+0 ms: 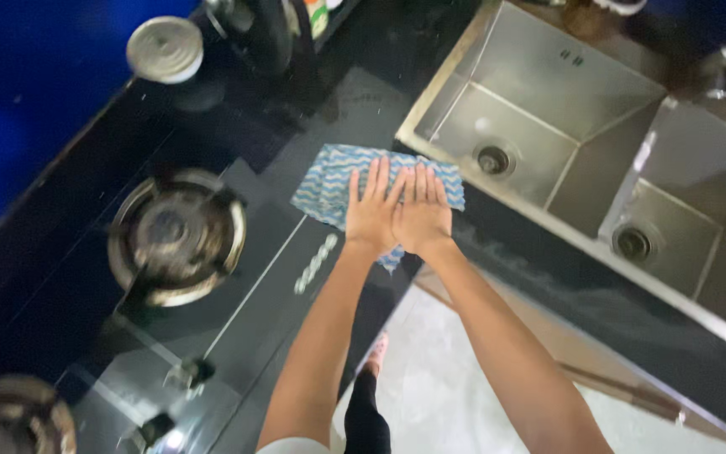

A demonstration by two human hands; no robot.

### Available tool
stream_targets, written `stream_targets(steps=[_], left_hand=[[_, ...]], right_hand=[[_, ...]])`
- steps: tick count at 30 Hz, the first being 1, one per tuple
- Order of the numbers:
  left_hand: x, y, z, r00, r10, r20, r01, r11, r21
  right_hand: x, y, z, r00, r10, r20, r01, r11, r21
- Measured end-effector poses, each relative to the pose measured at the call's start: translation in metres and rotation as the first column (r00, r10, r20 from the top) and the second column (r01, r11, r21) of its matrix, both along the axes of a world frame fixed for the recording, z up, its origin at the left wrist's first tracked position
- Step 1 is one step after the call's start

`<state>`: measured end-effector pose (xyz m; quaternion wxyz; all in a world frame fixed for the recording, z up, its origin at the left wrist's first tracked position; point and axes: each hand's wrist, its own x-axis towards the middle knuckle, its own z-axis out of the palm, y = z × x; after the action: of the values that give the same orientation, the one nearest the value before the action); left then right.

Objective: The person wipes a glass-top wooden dining table with a blue patterned cloth, then wipes the black kitchen countertop and gas stovetop. They rinse the cloth and their hands at the sink, plug a kettle's plug into a wall socket, and lift the lid off a rice cooker.

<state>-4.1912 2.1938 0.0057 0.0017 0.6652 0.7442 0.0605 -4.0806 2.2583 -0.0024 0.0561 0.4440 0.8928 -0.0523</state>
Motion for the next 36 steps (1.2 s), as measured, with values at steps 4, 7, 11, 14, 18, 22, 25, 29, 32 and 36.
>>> stream_targets(steps=[4, 7, 11, 14, 18, 22, 25, 29, 32, 36], left_hand=[[-0.055, 0.084, -0.009, 1.0, 0.01, -0.02, -0.008, 0.995, 0.096], [-0.085, 0.143, -0.002, 1.0, -0.024, -0.001, 0.024, 0.999, -0.031], [-0.112, 0.21, 0.01, 0.999, -0.046, -0.017, 0.046, 0.998, 0.032], [-0.115, 0.218, 0.002, 0.999, 0.005, 0.042, -0.003, 0.999, -0.043], [-0.109, 0.168, -0.008, 0.995, 0.098, -0.028, -0.1, 0.993, -0.07], [-0.134, 0.101, 0.008, 0.976, 0.207, -0.063, -0.205, 0.978, 0.039], [-0.163, 0.086, 0.012, 0.939, 0.341, -0.034, -0.343, 0.933, -0.111], [-0.15, 0.072, -0.004, 0.939, 0.343, -0.032, -0.342, 0.939, 0.028], [-0.094, 0.032, -0.011, 0.96, 0.266, -0.086, -0.266, 0.964, 0.009], [0.003, 0.009, 0.003, 0.989, 0.145, -0.024, -0.145, 0.989, -0.016]], right_hand=[[-0.06, 0.087, -0.005, 0.999, -0.034, 0.005, 0.034, 0.999, -0.037], [-0.087, 0.137, -0.001, 0.997, -0.05, 0.054, 0.05, 0.999, -0.002], [-0.111, 0.204, 0.006, 0.999, -0.022, 0.041, 0.02, 0.998, 0.065], [-0.116, 0.217, -0.001, 0.996, 0.017, 0.09, -0.017, 1.0, 0.003], [-0.123, 0.18, -0.007, 0.988, 0.099, 0.121, -0.106, 0.993, 0.054], [-0.155, 0.122, 0.002, 0.956, 0.27, 0.118, -0.273, 0.962, 0.012], [-0.178, 0.107, -0.002, 0.955, 0.265, -0.131, -0.277, 0.957, -0.086], [-0.159, 0.092, -0.021, 0.919, 0.269, -0.287, -0.283, 0.959, -0.007], [-0.099, 0.045, -0.029, 0.923, 0.237, -0.303, -0.256, 0.967, -0.022], [0.011, 0.007, -0.012, 0.951, 0.227, -0.211, -0.213, 0.973, 0.086]])
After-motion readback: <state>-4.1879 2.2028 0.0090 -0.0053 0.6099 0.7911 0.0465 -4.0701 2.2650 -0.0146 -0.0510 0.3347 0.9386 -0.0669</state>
